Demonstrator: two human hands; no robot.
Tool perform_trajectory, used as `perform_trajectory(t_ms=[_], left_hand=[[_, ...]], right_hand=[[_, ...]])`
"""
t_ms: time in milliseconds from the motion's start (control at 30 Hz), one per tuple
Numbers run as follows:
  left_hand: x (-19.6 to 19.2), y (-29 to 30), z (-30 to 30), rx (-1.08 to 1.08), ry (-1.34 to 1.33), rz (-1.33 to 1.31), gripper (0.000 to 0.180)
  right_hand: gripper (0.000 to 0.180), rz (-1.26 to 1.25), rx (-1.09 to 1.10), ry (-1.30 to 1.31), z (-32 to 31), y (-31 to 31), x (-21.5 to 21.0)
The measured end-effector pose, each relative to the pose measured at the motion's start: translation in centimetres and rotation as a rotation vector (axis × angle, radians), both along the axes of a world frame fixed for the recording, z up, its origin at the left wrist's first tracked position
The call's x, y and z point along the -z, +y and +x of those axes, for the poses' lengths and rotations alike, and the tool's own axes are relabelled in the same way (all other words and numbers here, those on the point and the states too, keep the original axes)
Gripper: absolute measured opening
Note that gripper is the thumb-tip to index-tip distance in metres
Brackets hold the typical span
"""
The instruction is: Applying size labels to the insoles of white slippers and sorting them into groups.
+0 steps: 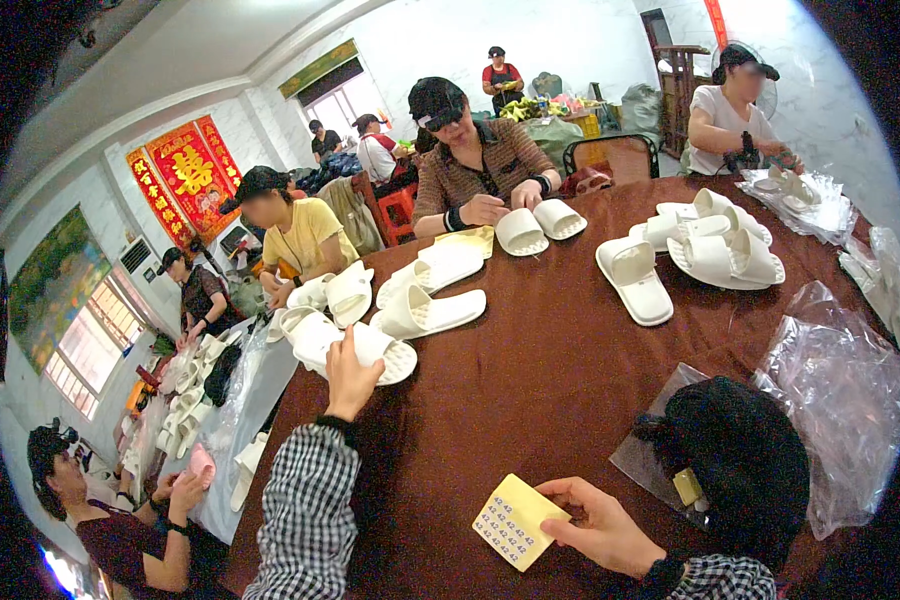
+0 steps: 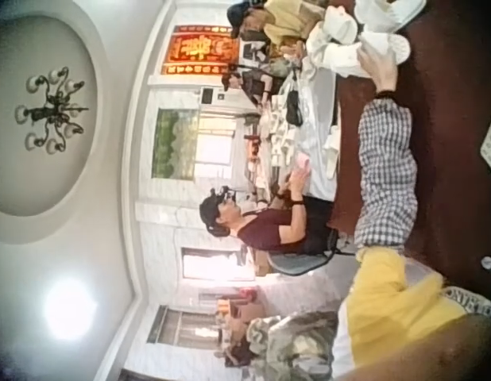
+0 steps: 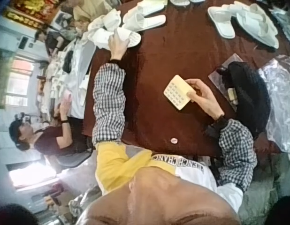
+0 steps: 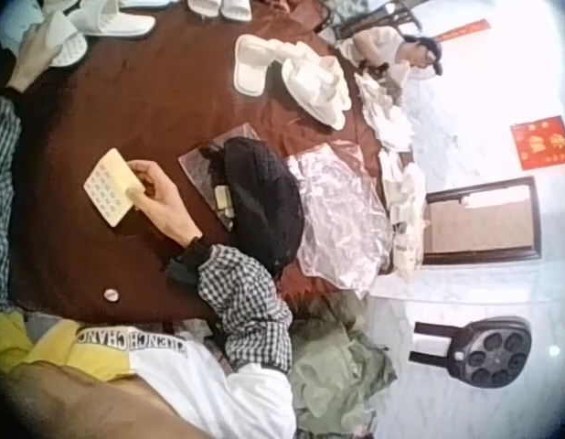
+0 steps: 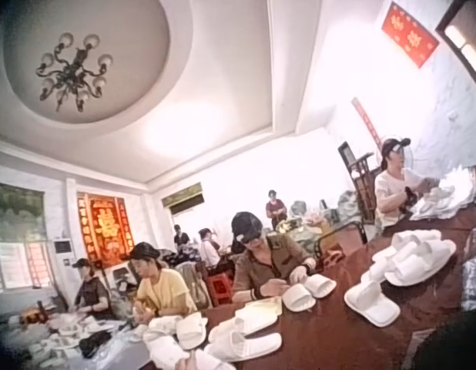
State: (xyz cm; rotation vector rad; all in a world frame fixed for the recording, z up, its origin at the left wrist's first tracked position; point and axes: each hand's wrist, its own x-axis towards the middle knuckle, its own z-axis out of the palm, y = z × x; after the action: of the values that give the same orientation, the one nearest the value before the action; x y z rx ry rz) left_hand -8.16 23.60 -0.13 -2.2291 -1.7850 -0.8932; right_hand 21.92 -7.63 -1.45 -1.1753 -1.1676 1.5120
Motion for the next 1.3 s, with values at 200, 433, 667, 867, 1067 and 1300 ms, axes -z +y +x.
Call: perform_trajectory(t_ms=[200, 433, 667, 867, 1067, 1300], left_hand=[[-2.5, -12.0, -4.9, 0.430, -0.040, -0.184, 0.077], [-5.6, -20.5, -8.9, 0.369, -0.083, -0.228, 0.072], [-7.6, -23.6, -10.4, 0.298, -0.126, -0.210, 0.064], [-10.3, -23.1, -11.8, 0.239, -0.583, -0.409, 0.067], [-11.7, -18.2, -15.2, 0.422, 0.360, -0.441, 0.073], [-6.6, -15.1, -16.0, 0.444, 0.092, -0.592, 0.066]], right_hand=[[0.044, -0.048, 0.013, -0.023, 0.0, -0.3, -0.8], [0.043, -0.065, -0.010, -0.071, -0.1, -0.4, -1.1], [0.041, -0.043, -0.020, -0.057, -0.2, -0.4, -1.0], [0.042, -0.031, -0.029, -0.007, -0.1, -0.6, -0.5], [0.041, -0.072, -0.026, -0.027, -0.4, -0.2, -0.6], [0.040, -0.037, -0.029, -0.028, -0.1, -0.1, -0.8]])
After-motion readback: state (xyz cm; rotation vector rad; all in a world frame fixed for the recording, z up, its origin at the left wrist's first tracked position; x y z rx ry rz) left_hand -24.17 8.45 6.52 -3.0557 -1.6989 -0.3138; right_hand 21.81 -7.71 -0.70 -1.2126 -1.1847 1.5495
